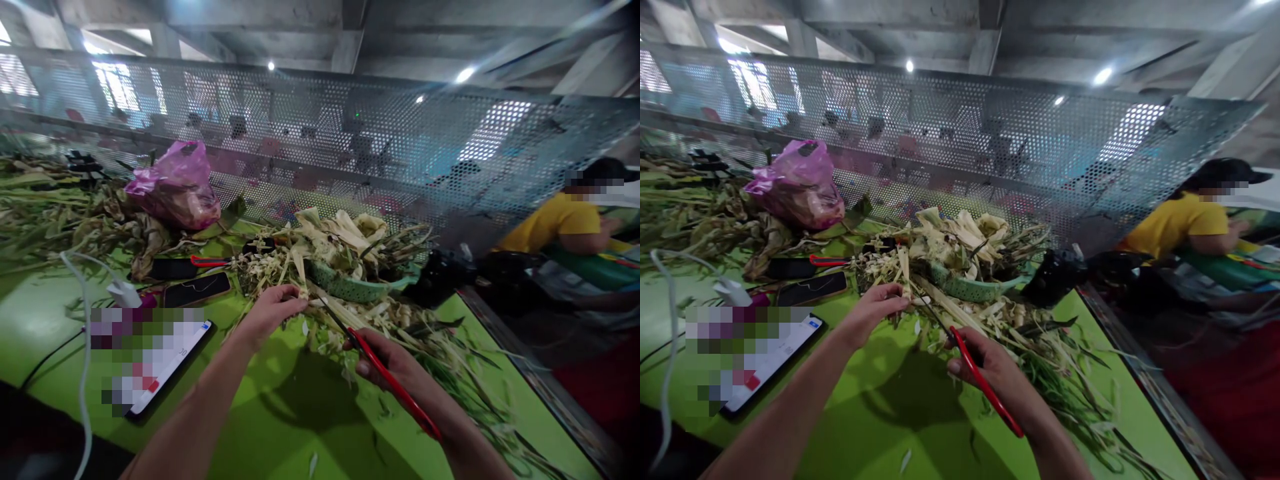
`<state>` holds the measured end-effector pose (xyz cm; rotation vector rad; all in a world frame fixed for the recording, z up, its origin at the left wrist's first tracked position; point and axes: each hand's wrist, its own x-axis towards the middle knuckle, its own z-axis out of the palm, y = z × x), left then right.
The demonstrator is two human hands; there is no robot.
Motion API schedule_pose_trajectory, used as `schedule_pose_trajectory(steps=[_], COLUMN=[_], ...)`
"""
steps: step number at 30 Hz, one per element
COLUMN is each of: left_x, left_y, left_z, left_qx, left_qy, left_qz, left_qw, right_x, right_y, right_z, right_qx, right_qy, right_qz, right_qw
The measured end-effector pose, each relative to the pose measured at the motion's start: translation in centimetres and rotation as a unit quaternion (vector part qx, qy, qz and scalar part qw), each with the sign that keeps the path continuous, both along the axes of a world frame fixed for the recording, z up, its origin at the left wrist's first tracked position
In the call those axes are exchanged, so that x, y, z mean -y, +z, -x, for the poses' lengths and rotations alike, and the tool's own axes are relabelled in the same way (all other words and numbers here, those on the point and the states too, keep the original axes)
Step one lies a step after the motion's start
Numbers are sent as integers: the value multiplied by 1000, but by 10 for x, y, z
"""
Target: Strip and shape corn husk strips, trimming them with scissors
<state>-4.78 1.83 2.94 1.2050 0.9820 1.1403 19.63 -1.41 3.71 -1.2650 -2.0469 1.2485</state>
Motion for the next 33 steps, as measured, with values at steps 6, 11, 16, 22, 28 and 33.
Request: schedule_pose_trajectory(steps=[6,11,16,22,28,33], left_x=[0,-1,-1,-1,-1,-1], left_y=[1,-1,-1,-2,-5,-5], left_z=[1,2,3,3,4,4], left_qx=[-4,-15,-24,2,29,38], left_qy=[-2,-6,-4,0,4,9], left_qz=[-6,-9,-16,-7,-12,-10], left_qw=[1000,1000,1000,1000,1000,999], right_x=[-1,-1,-2,-2,0,2], right_y=[-6,-5,-5,-3,2,1], right_z=[-1,0,-2,-1,2,1], right_qx=[-3,6,3,11,21,0], right_qy=[-9,-16,-12,-9,-31,-70], right_qz=[28,24,28,25,30,33], right_qw=[1000,1000,1000,1000,999,997])
